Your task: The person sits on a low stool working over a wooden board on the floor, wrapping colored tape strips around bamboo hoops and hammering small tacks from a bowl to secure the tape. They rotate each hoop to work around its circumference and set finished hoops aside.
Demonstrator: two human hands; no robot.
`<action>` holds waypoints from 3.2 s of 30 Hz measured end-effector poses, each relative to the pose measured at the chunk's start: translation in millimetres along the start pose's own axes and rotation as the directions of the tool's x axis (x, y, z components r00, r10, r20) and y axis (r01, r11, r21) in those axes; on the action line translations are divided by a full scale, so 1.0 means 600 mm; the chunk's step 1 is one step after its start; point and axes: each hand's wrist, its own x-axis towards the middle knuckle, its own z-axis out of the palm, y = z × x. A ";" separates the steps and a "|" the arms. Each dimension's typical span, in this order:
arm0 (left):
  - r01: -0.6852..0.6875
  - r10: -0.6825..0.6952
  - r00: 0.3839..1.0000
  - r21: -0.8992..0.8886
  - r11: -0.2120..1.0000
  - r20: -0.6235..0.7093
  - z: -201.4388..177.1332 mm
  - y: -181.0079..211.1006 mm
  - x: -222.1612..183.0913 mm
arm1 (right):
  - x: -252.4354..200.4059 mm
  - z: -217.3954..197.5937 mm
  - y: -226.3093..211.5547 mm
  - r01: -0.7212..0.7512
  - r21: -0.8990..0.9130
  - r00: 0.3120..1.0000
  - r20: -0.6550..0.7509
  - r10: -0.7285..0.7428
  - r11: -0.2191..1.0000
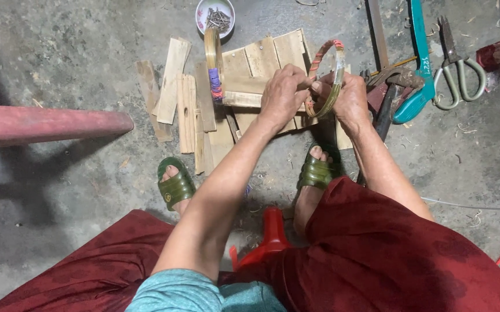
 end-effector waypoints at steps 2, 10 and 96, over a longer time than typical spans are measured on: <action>0.009 -0.008 0.999 0.024 1.000 -0.042 0.012 0.005 0.004 | 0.004 -0.004 0.011 0.001 0.002 1.000 -0.004 -0.001 1.000; -0.005 0.032 0.968 0.111 0.994 -0.249 0.069 -0.018 0.006 | -0.001 -0.001 0.001 -0.061 0.067 0.998 -0.004 0.062 0.996; -0.198 0.243 0.917 0.167 0.966 -0.316 0.052 -0.022 -0.018 | -0.121 -0.084 -0.009 -0.067 0.240 0.995 0.086 0.048 0.968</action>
